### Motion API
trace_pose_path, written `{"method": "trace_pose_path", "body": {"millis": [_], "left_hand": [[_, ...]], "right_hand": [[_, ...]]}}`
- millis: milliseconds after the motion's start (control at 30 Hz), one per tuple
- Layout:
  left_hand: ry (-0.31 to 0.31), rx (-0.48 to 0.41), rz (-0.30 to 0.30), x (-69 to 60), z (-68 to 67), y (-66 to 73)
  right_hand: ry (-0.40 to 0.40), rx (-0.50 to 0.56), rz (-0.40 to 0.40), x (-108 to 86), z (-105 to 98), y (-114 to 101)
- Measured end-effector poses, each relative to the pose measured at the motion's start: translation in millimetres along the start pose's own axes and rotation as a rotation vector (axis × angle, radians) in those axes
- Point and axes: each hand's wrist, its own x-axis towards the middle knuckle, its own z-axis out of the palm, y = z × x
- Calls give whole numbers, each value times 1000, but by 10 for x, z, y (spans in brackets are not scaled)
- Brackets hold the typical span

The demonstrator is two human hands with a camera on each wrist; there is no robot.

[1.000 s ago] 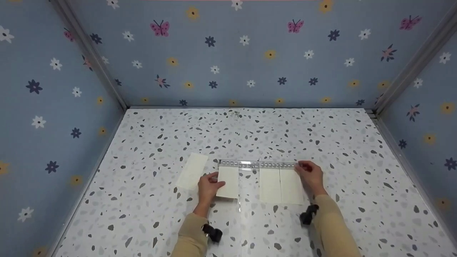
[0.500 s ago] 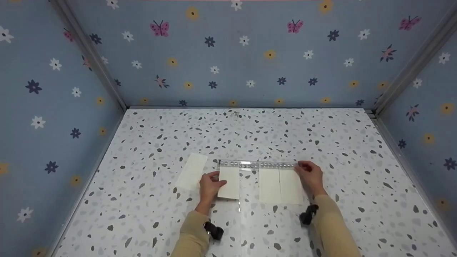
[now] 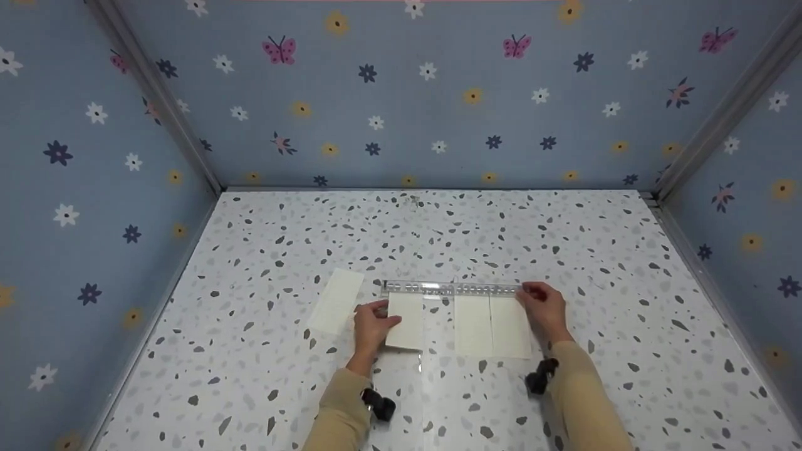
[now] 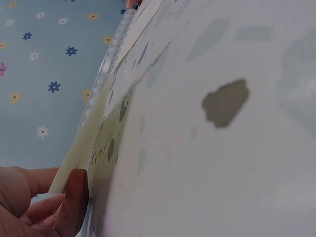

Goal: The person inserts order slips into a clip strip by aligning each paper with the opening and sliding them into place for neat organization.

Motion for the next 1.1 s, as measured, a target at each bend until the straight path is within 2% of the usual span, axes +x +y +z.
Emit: {"method": "trace_pose_path", "body": {"millis": [167, 400, 700, 933, 1100], "left_hand": [[-6, 34, 8, -1, 20, -3], [4, 57, 11, -1, 45, -4], [-1, 34, 44, -8, 60, 8], [-7, 36, -8, -30, 103, 29], [3, 44, 14, -37, 129, 33]], "right_hand": [[3, 25, -66, -22, -13, 13], [-5, 19, -33, -14, -8, 11], [-12, 24, 5, -8, -9, -9], [-33, 39, 58, -15, -8, -22], [-27, 33, -2, -27, -4, -9]]}}
